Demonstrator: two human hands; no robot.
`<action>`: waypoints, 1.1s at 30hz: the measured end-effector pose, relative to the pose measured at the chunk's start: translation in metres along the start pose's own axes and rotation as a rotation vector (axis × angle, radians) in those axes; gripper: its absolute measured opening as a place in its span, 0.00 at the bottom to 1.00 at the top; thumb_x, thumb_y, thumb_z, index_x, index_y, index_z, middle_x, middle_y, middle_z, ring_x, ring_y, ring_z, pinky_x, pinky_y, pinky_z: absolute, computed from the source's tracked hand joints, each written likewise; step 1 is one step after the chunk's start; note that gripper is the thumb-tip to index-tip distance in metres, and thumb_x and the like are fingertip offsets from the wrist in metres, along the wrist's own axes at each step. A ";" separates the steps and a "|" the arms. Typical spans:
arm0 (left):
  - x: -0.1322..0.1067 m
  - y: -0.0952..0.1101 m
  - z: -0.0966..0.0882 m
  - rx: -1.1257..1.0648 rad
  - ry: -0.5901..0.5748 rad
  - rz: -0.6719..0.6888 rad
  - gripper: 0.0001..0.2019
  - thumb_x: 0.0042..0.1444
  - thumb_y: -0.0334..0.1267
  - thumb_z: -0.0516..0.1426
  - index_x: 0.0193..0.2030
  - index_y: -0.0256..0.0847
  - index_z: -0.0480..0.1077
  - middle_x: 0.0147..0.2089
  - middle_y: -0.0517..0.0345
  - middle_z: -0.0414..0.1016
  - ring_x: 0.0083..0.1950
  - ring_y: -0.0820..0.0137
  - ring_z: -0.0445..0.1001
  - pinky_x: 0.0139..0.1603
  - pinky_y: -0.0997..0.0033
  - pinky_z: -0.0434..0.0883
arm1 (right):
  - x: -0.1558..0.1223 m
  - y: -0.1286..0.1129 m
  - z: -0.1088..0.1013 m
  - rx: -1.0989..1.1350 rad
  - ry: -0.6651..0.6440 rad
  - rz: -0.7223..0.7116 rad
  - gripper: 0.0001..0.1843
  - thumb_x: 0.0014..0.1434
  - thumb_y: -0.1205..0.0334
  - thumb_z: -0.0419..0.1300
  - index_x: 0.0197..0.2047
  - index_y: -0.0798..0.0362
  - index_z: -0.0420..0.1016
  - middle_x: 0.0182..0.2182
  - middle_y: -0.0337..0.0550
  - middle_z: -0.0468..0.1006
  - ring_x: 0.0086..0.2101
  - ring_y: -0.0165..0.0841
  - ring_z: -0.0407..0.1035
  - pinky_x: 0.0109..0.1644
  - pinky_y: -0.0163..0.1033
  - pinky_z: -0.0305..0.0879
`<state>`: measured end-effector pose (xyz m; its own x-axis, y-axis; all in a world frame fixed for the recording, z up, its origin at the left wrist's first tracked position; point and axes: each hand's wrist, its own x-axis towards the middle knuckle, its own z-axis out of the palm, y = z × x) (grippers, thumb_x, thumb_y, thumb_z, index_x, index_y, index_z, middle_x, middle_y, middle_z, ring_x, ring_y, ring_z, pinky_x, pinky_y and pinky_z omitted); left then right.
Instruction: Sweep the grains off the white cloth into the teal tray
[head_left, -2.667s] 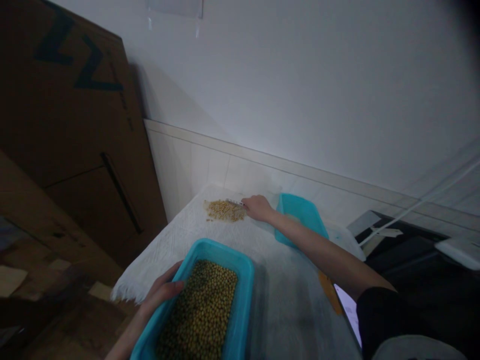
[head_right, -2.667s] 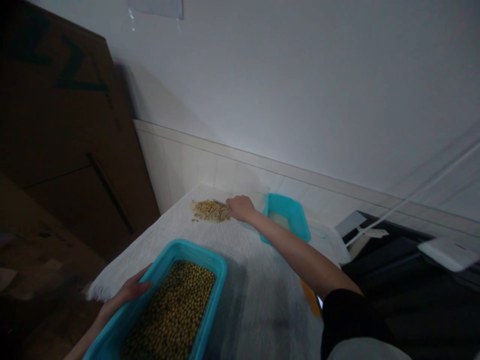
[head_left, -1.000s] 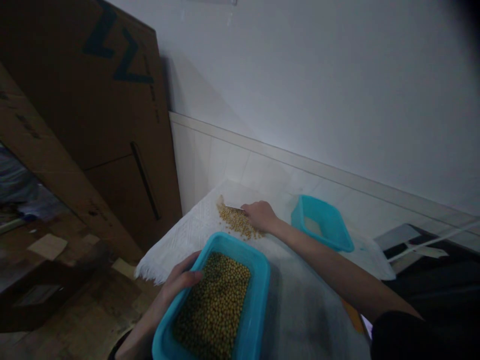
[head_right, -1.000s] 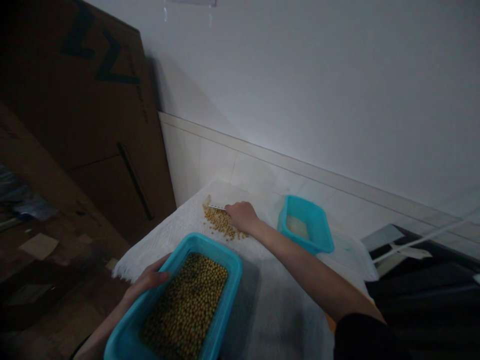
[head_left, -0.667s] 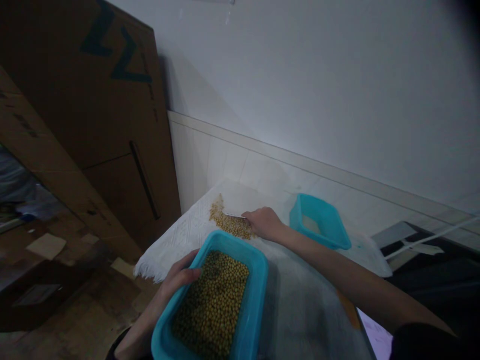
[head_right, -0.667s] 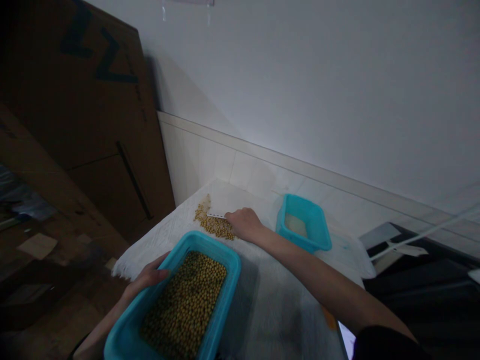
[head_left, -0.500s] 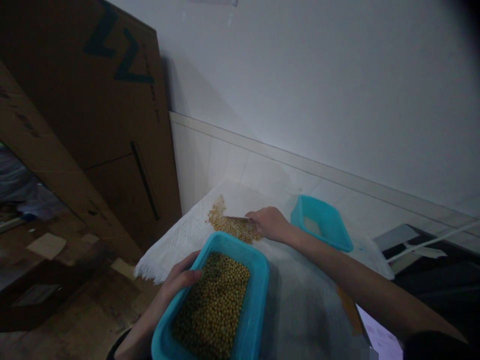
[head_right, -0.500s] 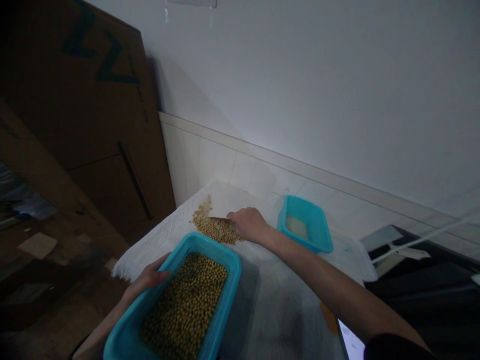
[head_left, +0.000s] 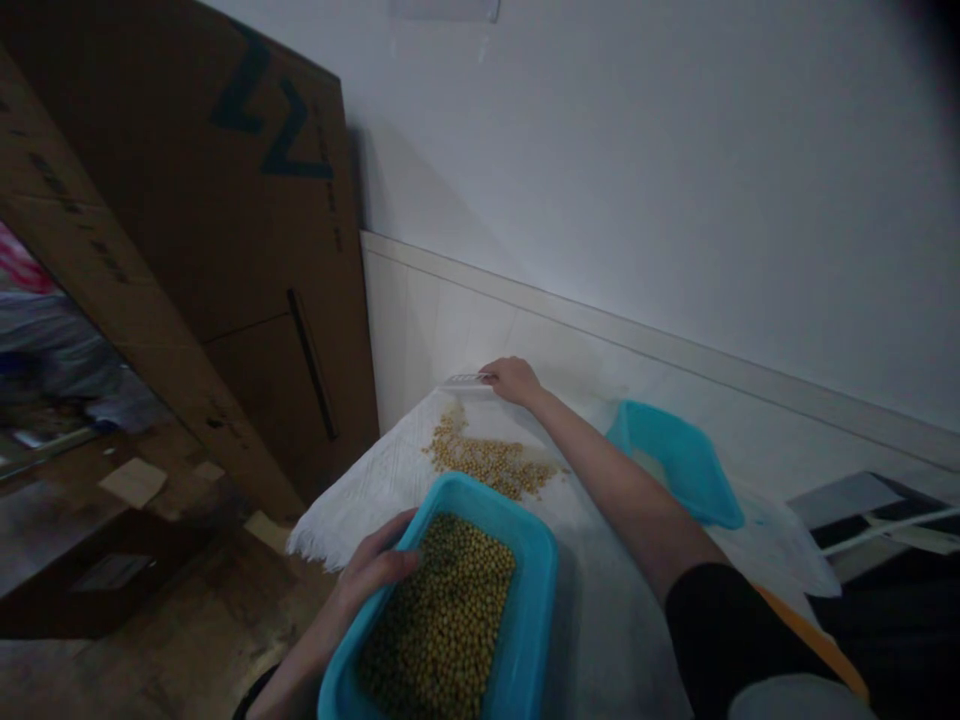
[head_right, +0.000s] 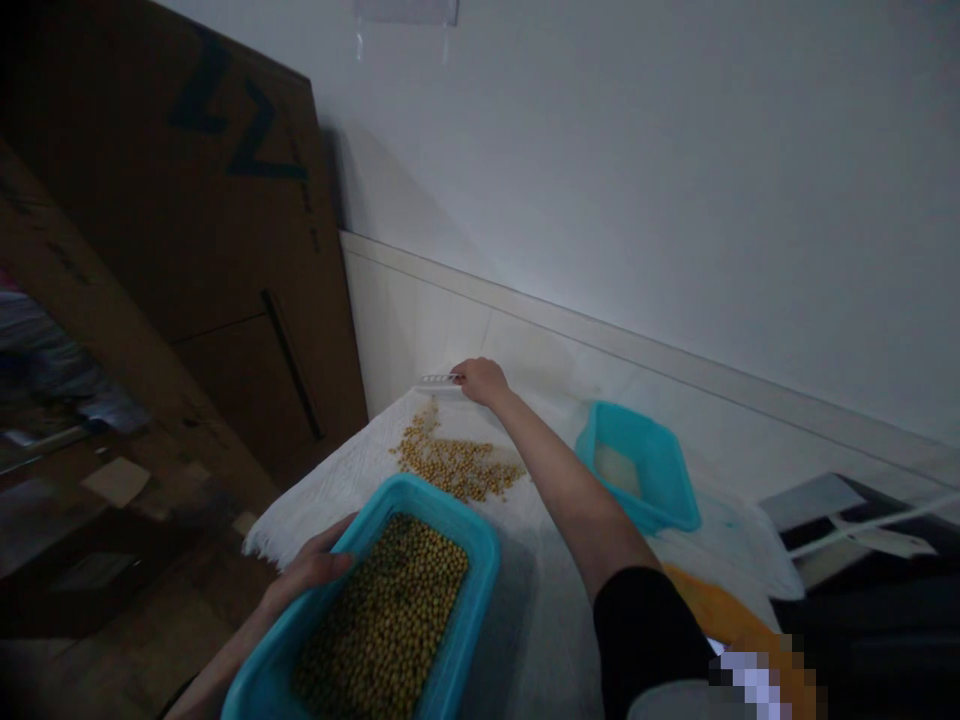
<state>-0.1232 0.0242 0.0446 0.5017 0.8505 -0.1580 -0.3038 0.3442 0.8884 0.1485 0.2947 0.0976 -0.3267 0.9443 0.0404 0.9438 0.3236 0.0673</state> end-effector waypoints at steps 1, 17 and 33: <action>0.002 0.000 0.000 -0.026 0.019 -0.001 0.26 0.67 0.44 0.63 0.70 0.44 0.79 0.59 0.51 0.90 0.71 0.43 0.79 0.71 0.48 0.75 | 0.003 -0.001 0.004 0.005 -0.004 -0.016 0.20 0.76 0.62 0.60 0.64 0.45 0.88 0.60 0.50 0.89 0.60 0.46 0.82 0.59 0.40 0.72; 0.006 -0.006 -0.008 -0.063 0.052 -0.031 0.30 0.60 0.46 0.68 0.68 0.43 0.80 0.58 0.50 0.91 0.61 0.45 0.85 0.60 0.53 0.77 | -0.036 0.009 0.026 0.153 -0.036 -0.230 0.17 0.71 0.66 0.67 0.56 0.40 0.92 0.49 0.41 0.93 0.52 0.41 0.87 0.53 0.39 0.74; 0.006 -0.003 0.000 -0.108 0.089 0.008 0.26 0.56 0.46 0.70 0.62 0.46 0.84 0.61 0.48 0.89 0.66 0.41 0.82 0.72 0.42 0.71 | -0.087 0.002 0.004 0.239 -0.076 -0.443 0.22 0.63 0.75 0.66 0.50 0.41 0.93 0.41 0.40 0.93 0.42 0.36 0.87 0.46 0.36 0.72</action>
<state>-0.1193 0.0278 0.0410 0.4264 0.8836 -0.1933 -0.3949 0.3741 0.8391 0.1794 0.2138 0.0902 -0.7017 0.7123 -0.0140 0.7038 0.6900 -0.1688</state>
